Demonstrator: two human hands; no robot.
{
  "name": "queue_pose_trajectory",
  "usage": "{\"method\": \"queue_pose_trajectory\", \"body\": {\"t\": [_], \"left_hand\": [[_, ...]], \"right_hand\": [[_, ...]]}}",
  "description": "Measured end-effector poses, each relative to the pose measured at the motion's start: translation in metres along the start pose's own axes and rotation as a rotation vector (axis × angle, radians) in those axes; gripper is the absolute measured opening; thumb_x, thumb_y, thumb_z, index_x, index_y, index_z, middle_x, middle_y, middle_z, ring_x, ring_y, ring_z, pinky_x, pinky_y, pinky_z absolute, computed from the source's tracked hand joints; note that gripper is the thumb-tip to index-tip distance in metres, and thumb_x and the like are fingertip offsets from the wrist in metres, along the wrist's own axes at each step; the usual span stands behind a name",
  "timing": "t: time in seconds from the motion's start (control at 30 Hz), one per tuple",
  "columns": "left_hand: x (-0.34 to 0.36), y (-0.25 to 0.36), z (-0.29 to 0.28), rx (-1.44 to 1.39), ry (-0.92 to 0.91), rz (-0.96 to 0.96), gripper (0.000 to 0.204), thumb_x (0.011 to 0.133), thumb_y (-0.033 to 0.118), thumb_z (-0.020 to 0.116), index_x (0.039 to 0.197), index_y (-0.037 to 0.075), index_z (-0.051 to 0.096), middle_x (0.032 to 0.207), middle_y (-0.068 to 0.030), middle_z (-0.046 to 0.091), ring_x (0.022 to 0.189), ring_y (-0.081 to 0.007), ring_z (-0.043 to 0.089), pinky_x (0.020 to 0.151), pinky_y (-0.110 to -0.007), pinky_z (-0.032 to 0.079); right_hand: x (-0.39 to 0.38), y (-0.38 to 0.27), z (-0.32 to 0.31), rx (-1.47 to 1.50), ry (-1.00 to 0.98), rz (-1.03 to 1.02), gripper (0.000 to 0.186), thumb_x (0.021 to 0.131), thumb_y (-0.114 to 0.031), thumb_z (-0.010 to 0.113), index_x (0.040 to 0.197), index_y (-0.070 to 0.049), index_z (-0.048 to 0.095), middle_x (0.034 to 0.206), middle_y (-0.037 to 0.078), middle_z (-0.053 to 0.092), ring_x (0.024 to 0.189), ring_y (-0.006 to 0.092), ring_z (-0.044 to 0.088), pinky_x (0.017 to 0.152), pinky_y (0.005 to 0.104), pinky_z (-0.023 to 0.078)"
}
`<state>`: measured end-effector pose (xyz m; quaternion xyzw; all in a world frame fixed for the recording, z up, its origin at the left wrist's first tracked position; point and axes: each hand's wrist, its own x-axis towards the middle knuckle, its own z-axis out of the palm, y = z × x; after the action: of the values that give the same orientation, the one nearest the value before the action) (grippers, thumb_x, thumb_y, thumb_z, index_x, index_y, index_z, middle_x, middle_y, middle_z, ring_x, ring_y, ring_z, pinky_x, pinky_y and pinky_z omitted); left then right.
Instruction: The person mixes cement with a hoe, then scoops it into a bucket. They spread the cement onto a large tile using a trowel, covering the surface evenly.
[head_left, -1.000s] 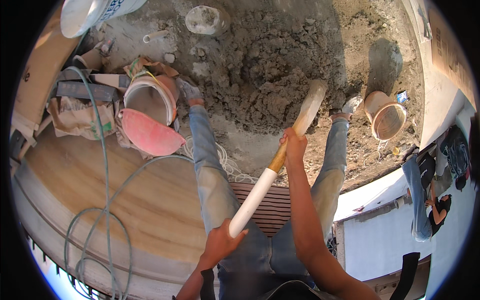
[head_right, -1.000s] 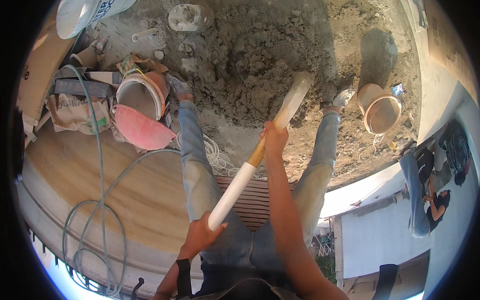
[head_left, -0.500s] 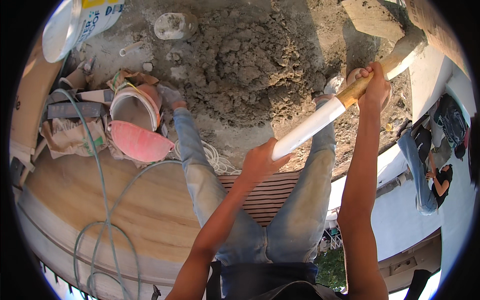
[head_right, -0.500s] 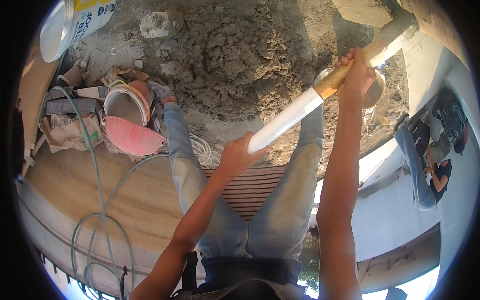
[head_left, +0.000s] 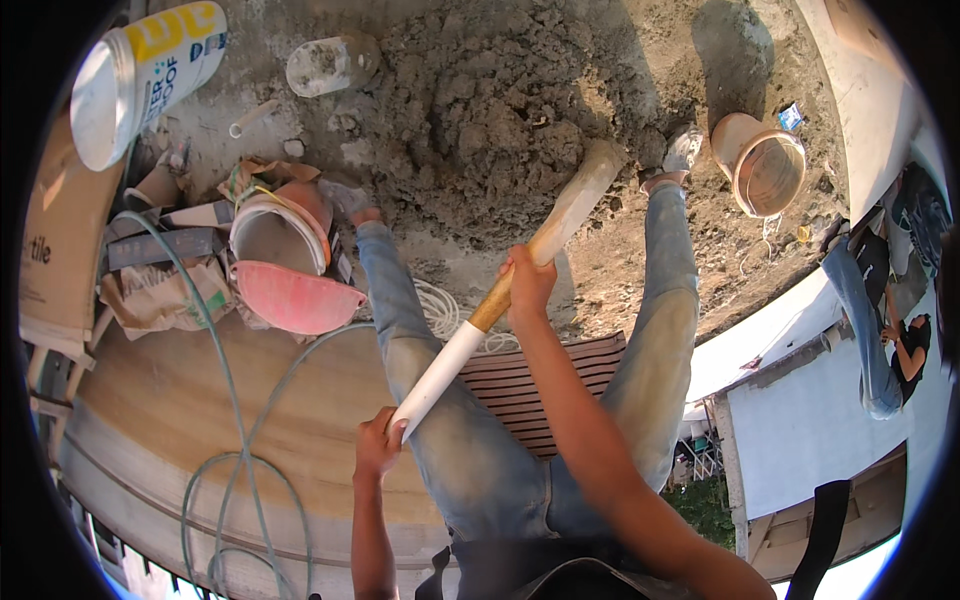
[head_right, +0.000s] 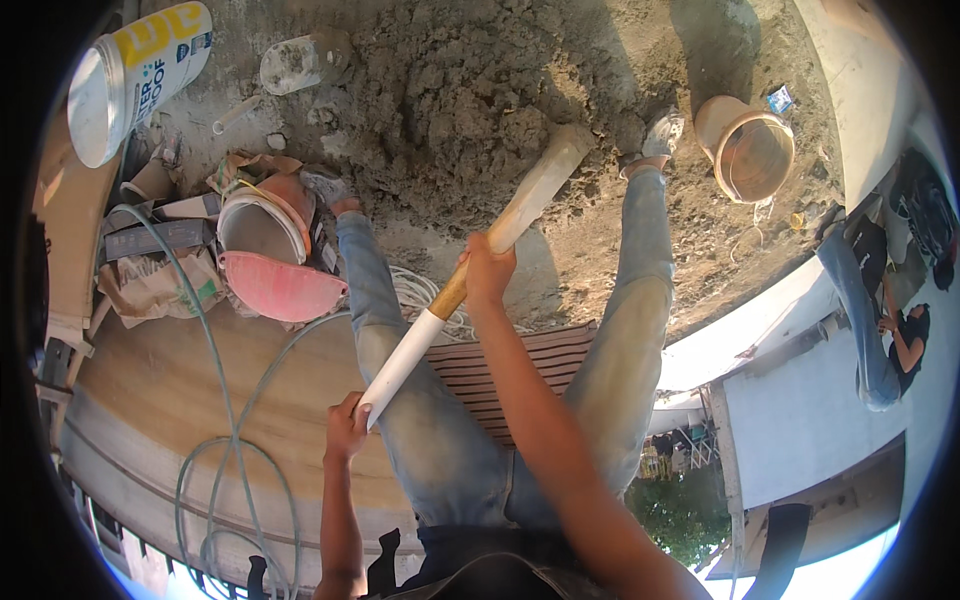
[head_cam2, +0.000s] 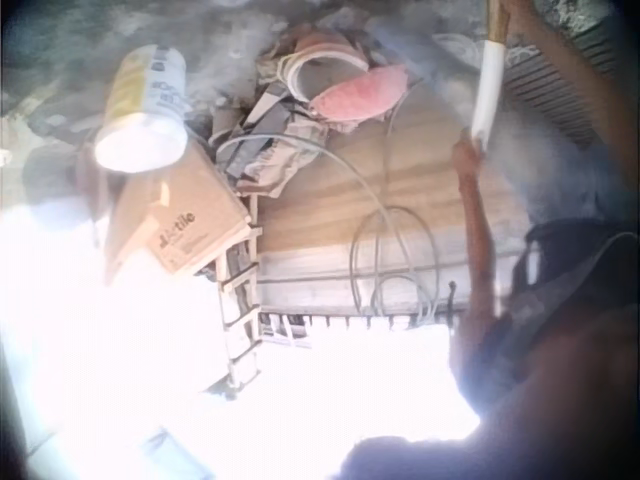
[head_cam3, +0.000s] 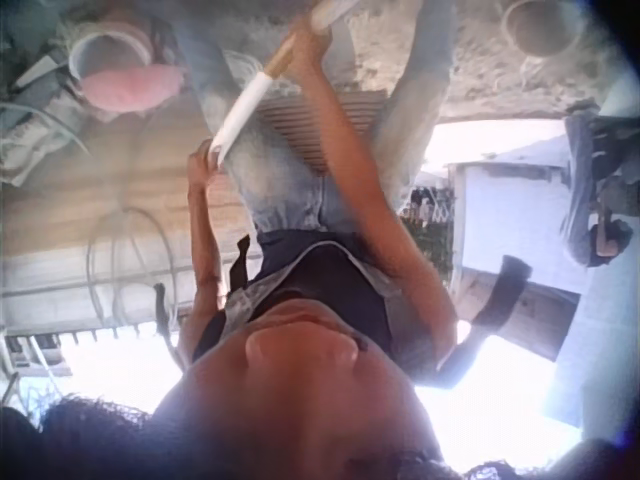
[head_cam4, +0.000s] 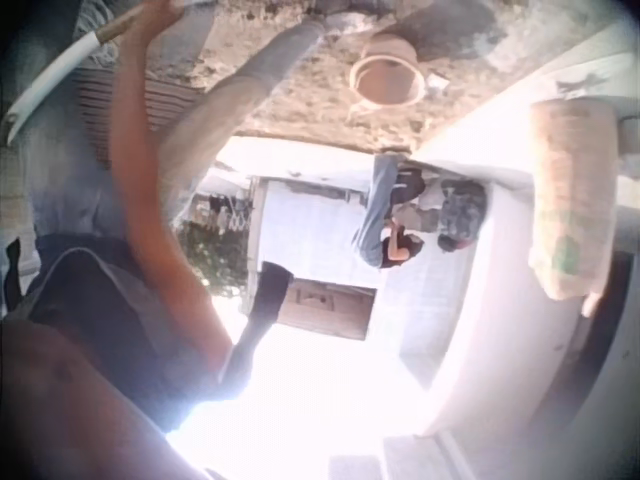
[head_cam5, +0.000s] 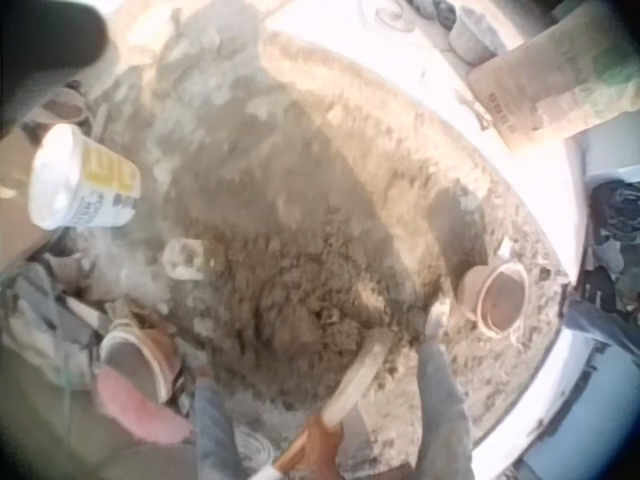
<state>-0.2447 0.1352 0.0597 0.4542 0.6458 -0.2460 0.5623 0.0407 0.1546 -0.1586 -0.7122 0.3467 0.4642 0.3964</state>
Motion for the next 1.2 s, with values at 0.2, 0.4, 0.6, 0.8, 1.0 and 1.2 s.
{"method": "queue_pose_trajectory", "body": {"t": [0.2, 0.4, 0.6, 0.8, 1.0, 1.2], "left_hand": [[0.061, -0.107, -0.055, 0.127, 0.255, 0.327, 0.044, 0.108, 0.030, 0.038, 0.087, 0.003, 0.065, 0.063, -0.0149, 0.059, 0.054, -0.0334, 0.060, 0.055, -0.041, 0.047], [0.105, -0.041, -0.106, 0.295, 0.634, 0.546, 0.042, 0.109, 0.027, 0.039, 0.090, 0.000, 0.065, 0.075, -0.0150, 0.062, 0.066, -0.0304, 0.063, 0.061, -0.039, 0.049], [0.159, 0.113, -0.117, -1.221, 1.536, 0.259, 0.053, 0.101, 0.054, 0.053, 0.106, 0.001, 0.058, 0.079, -0.0075, 0.060, 0.073, -0.0259, 0.063, 0.071, -0.043, 0.053], [0.142, 0.158, -0.059, -1.407, 0.190, 0.558, 0.048, 0.093, 0.056, 0.058, 0.084, 0.010, 0.048, 0.061, -0.0007, 0.043, 0.056, -0.0150, 0.045, 0.068, -0.035, 0.045], [0.179, 0.166, 0.136, -1.113, 0.071, 0.313, 0.023, 0.095, 0.022, 0.069, 0.092, 0.005, 0.054, 0.074, -0.0055, 0.057, 0.067, -0.0156, 0.056, 0.070, -0.036, 0.050], [0.155, 0.204, 0.158, -0.810, 0.147, 0.450, 0.020, 0.093, 0.018, 0.066, 0.090, 0.003, 0.053, 0.077, -0.0084, 0.059, 0.072, -0.0193, 0.057, 0.074, -0.038, 0.050]], "right_hand": [[-0.077, -0.016, 0.009, 0.182, -0.145, 0.029, 0.018, 0.086, -0.003, 0.064, 0.096, -0.003, 0.050, 0.079, 0.008, 0.056, 0.067, 0.0207, 0.060, 0.070, 0.0385, 0.055], [-0.055, -0.112, 0.018, 0.472, -0.168, -0.074, 0.014, 0.089, -0.015, 0.061, 0.091, -0.009, 0.048, 0.081, 0.004, 0.052, 0.078, 0.0184, 0.054, 0.082, 0.0417, 0.050], [-0.035, -0.055, -0.006, 0.824, -0.145, 0.115, 0.014, 0.082, -0.018, 0.057, 0.082, -0.012, 0.044, 0.077, 0.001, 0.047, 0.071, 0.0170, 0.049, 0.081, 0.0403, 0.048], [0.010, 0.083, -0.135, 1.022, 0.162, 0.279, 0.015, 0.078, -0.022, 0.057, 0.078, -0.011, 0.047, 0.073, 0.002, 0.047, 0.074, 0.0209, 0.053, 0.081, 0.0421, 0.050], [0.094, 0.171, -0.233, 0.946, 0.517, 0.528, 0.019, 0.094, -0.024, 0.053, 0.088, -0.006, 0.052, 0.081, 0.009, 0.054, 0.083, 0.0246, 0.059, 0.081, 0.0482, 0.053], [0.159, 0.149, -0.212, 0.450, 0.236, 0.840, 0.025, 0.094, -0.006, 0.054, 0.073, -0.012, 0.042, 0.063, 0.003, 0.047, 0.057, 0.0190, 0.051, 0.058, 0.0364, 0.053]]}}
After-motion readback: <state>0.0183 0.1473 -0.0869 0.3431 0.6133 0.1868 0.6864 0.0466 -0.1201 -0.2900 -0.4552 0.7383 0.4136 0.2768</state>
